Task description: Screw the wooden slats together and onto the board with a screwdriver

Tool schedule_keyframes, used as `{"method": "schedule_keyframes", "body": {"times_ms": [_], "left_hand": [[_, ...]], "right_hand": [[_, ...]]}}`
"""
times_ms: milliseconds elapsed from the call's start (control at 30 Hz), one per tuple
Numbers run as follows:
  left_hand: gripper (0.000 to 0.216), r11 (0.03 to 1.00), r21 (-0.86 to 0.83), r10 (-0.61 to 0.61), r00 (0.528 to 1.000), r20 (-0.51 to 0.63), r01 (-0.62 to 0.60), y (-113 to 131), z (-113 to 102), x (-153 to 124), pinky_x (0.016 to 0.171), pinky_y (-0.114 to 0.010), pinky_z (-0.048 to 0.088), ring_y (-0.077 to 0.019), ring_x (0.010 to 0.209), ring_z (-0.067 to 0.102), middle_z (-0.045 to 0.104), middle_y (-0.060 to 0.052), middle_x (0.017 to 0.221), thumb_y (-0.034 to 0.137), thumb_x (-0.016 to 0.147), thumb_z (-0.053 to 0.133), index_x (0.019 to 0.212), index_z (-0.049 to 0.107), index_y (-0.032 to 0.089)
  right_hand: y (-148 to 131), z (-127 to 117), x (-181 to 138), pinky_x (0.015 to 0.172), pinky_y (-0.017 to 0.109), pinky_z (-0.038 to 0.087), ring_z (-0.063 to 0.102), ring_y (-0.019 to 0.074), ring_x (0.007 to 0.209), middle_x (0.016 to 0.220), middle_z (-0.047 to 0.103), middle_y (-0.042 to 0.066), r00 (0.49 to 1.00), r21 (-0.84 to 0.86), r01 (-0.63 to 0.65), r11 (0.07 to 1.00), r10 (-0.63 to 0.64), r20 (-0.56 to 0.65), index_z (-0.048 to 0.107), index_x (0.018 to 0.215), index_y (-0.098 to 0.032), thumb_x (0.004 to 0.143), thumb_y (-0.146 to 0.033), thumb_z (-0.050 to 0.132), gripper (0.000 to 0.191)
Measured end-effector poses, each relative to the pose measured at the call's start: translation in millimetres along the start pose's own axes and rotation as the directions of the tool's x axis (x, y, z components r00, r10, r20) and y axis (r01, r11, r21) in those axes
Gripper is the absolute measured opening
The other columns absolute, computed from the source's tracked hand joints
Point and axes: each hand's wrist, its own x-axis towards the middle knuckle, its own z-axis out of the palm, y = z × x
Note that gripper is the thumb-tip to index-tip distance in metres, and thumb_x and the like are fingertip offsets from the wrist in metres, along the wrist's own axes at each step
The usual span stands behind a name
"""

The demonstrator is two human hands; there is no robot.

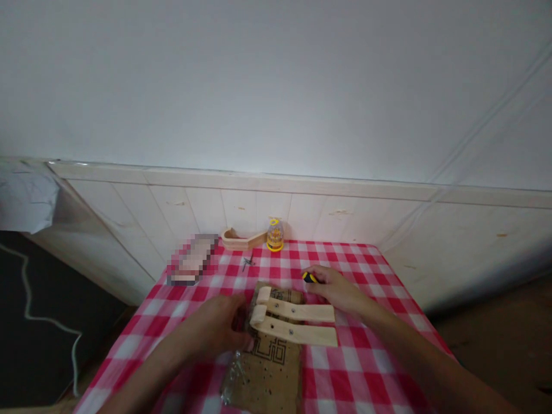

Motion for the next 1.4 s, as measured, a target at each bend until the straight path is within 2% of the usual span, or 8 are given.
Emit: {"method": "schedule_keyframes", "body": {"times_ms": [100,233,333,733,1033,1267,1333,1400], "left_hand": [[0.023,0.999,-0.038,0.011,0.996,-0.087,-0.015,6,5,-3,0.062,-0.025,0.037,-0.0190,0.077,0.063,0.072,0.000,0.086,0.024,0.067,0.070,0.089,0.066,0.020],[0.021,0.978,-0.185,0.073,0.991,-0.110,-0.092,4,12,-2,0.067,-0.026,0.042,-0.0172,0.078,0.061,0.069,-0.001,0.085,0.020,0.070,0.065,0.090,0.068,0.018],[0.027,0.959,-0.246,0.109,0.986,-0.125,-0.137,-3,18,2,0.069,-0.026,0.043,-0.0163,0.078,0.059,0.068,-0.001,0.087,0.019,0.072,0.065,0.099,0.070,0.018],[0.020,0.962,-0.196,0.168,0.979,-0.119,-0.189,-10,25,7,0.072,-0.027,0.044,-0.0169,0.081,0.058,0.065,-0.003,0.091,0.021,0.080,0.064,0.098,0.073,0.019],[0.028,0.880,-0.456,0.099,0.990,-0.098,-0.133,-15,27,6,0.072,-0.029,0.050,-0.0203,0.082,0.065,0.072,-0.005,0.093,0.032,0.077,0.074,0.100,0.072,0.017],[0.022,0.926,-0.354,0.073,0.982,-0.176,-0.133,-4,27,8,0.088,-0.033,0.053,-0.0230,0.100,0.070,0.076,-0.004,0.102,0.022,0.080,0.065,0.100,0.073,0.021],[0.023,0.952,-0.271,0.091,0.975,-0.202,-0.145,-2,28,9,0.089,-0.033,0.053,-0.0232,0.101,0.070,0.076,-0.004,0.105,0.023,0.082,0.063,0.103,0.073,0.022],[0.025,0.969,-0.180,0.124,0.960,-0.249,-0.171,-3,29,10,0.091,-0.035,0.053,-0.0239,0.104,0.069,0.075,-0.005,0.110,0.026,0.085,0.063,0.108,0.073,0.023]], "right_hand": [[1,-2,-4,0.059,0.025,0.042,0.054,0.0132,0.063,0.069,0.062,-0.002,0.995,0.033,-0.092,0.995,0.090,0.051,0.072,0.077,-0.019,0.073,-0.024,0.077,0.008],[3,1,-8,0.060,0.025,0.044,0.058,0.0131,0.066,0.076,0.065,-0.001,0.953,0.211,-0.291,0.933,0.265,0.146,0.071,0.088,-0.019,0.070,-0.031,0.080,0.023],[3,3,-8,0.063,0.025,0.045,0.060,0.0138,0.070,0.078,0.066,-0.002,0.938,0.236,-0.328,0.915,0.286,0.195,0.071,0.088,-0.020,0.066,-0.032,0.084,0.028],[16,5,-2,0.061,0.026,0.042,0.058,0.0142,0.065,0.072,0.066,-0.003,0.935,0.062,-0.287,0.956,0.266,0.233,0.071,0.078,-0.018,0.064,-0.038,0.086,0.028],[13,0,-2,0.051,0.022,0.035,0.052,0.0115,0.058,0.064,0.060,-0.004,0.930,-0.168,-0.250,0.954,0.285,0.234,0.067,0.074,-0.018,0.068,-0.037,0.081,0.025],[-10,-14,-8,0.041,0.021,0.024,0.039,0.0078,0.043,0.049,0.045,-0.007,0.808,-0.415,-0.192,0.889,0.383,0.448,0.058,0.061,-0.019,0.070,-0.039,0.077,0.029],[-11,-14,-9,0.041,0.020,0.026,0.040,0.0075,0.043,0.050,0.046,-0.007,0.823,-0.410,-0.174,0.895,0.361,0.438,0.059,0.063,-0.019,0.071,-0.035,0.076,0.025],[-10,-11,-10,0.041,0.020,0.029,0.041,0.0074,0.043,0.055,0.049,-0.007,0.884,-0.366,-0.184,0.912,0.317,0.345,0.063,0.073,-0.019,0.073,-0.030,0.073,0.016]]}}
